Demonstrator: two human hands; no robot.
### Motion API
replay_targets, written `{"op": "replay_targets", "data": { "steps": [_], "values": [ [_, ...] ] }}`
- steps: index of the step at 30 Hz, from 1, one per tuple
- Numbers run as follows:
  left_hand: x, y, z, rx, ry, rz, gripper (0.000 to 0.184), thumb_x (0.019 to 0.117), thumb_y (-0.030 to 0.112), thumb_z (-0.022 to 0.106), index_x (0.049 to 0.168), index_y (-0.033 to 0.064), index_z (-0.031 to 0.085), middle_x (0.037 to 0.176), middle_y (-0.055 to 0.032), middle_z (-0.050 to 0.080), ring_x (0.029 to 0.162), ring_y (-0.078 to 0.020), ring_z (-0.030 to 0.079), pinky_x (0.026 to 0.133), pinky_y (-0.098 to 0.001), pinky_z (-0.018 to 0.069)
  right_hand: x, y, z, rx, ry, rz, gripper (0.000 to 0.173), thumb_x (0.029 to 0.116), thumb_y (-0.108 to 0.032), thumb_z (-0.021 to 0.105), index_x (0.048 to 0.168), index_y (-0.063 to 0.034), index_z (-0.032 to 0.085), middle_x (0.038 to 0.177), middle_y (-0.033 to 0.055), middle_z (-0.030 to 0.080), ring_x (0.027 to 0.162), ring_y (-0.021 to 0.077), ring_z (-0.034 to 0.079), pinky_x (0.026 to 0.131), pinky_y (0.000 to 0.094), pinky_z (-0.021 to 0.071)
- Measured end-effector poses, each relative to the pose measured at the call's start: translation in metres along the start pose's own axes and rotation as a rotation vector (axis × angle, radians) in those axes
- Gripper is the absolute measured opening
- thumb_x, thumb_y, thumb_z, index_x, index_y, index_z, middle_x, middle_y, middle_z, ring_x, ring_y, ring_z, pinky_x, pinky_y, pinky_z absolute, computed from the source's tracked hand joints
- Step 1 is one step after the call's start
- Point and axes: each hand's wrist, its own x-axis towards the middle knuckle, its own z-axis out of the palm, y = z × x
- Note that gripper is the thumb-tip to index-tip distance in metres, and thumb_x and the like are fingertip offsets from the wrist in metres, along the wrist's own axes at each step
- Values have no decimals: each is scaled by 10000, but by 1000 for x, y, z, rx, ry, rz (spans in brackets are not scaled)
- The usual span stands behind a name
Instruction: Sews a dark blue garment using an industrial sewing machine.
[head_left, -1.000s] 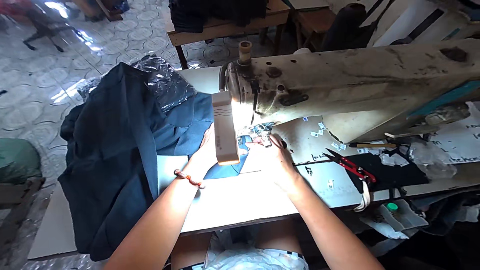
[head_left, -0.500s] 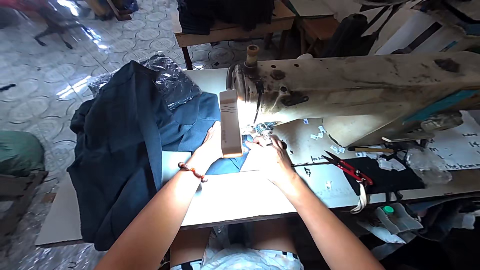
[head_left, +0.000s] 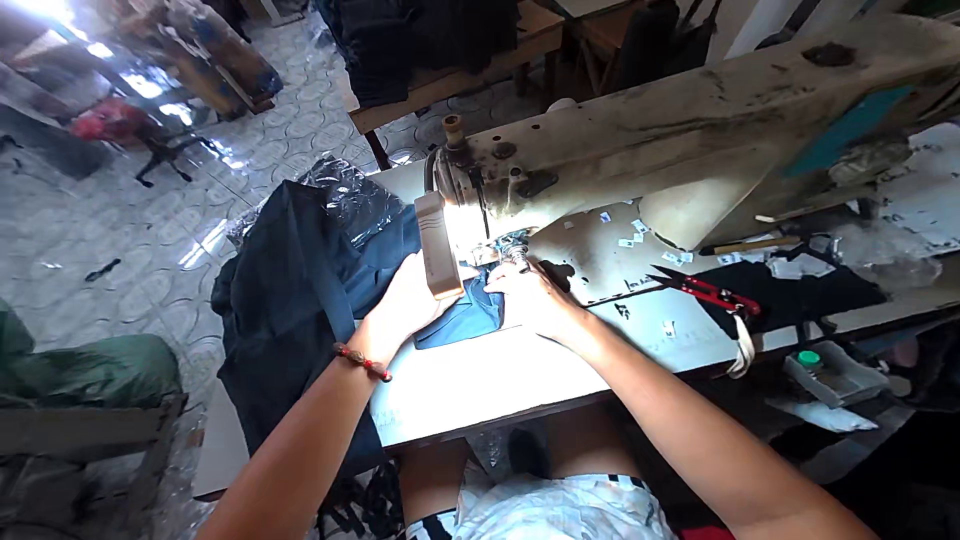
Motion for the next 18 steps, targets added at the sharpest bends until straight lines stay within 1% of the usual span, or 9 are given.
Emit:
{"op": "replay_targets", "data": {
  "steps": [3, 6, 7, 10, 12, 14, 15, 16, 18],
  "values": [
    [8, -2, 6, 72, 39, 133, 318, 1001, 346, 627, 1296, 267, 718, 1253, -123, 663, 1171, -334, 601, 950, -538, 459, 0, 5, 3, 76, 54, -9, 261, 876, 95, 599, 1001, -50, 777, 1082, 119, 714, 1104, 303, 636, 999, 476, 491],
    [3, 11, 0, 64, 7, 166, 158, 989, 230, 668, 1098, 162, 760, 1092, -124, 639, 1048, -311, 615, 864, -493, 495, -1, 7, 2, 106, 50, -19, 278, 880, 111, 587, 1008, -43, 779, 1077, 126, 711, 1108, 316, 632, 995, 485, 491],
    [4, 14, -2, 70, -7, 188, 141, 989, 221, 657, 1038, 132, 755, 1075, -123, 630, 1035, -304, 613, 861, -482, 495, -1, 6, 1, 102, 38, -21, 280, 880, 104, 590, 1017, -49, 780, 1078, 121, 709, 1112, 315, 632, 998, 490, 491],
    [7, 28, -17, 41, -101, 305, 230, 980, 243, 574, 896, 103, 735, 1183, -73, 670, 1090, -255, 627, 917, -435, 521, 3, 1, -9, 96, -61, 3, 279, 886, 75, 590, 1031, -64, 784, 1115, 114, 715, 1143, 326, 623, 1011, 530, 461],
    [4, 40, -32, 40, -239, 293, 223, 1006, 236, 543, 947, 106, 714, 1038, -50, 668, 942, -227, 653, 764, -418, 546, 3, 4, -6, 85, -98, -24, 290, 925, 41, 568, 1053, -105, 783, 1134, 80, 716, 1168, 291, 620, 1024, 531, 450],
    [3, 42, -45, 67, -270, 201, 216, 1029, 242, 527, 983, 116, 697, 879, -53, 652, 794, -226, 678, 620, -449, 546, 1, 5, -2, 76, -96, -63, 310, 914, 38, 559, 1075, -114, 775, 1137, 72, 721, 1173, 278, 627, 1025, 527, 454],
    [2, 42, -52, 52, -252, 128, 209, 1044, 241, 519, 1006, 116, 683, 862, -67, 656, 768, -233, 676, 601, -462, 525, 1, 4, -4, 76, -103, -57, 326, 911, 39, 554, 1114, -105, 764, 1149, 83, 718, 1184, 284, 624, 1031, 528, 449],
    [1, 42, -59, 20, -208, 60, 191, 1053, 236, 523, 1045, 114, 670, 880, -89, 672, 785, -245, 681, 629, -475, 527, 1, 2, -6, 90, -107, -35, 336, 914, 35, 562, 1161, -92, 749, 1163, 97, 715, 1189, 295, 621, 1039, 532, 443],
    [-2, 40, -64, -77, -111, -45, 185, 1040, 238, 582, 1173, 137, 663, 990, -116, 708, 891, -253, 699, 750, -495, 561, 1, -2, -10, 139, -108, 28, 339, 916, 13, 619, 1232, -74, 704, 1170, 117, 714, 1178, 313, 626, 1053, 529, 437]
  ]
}}
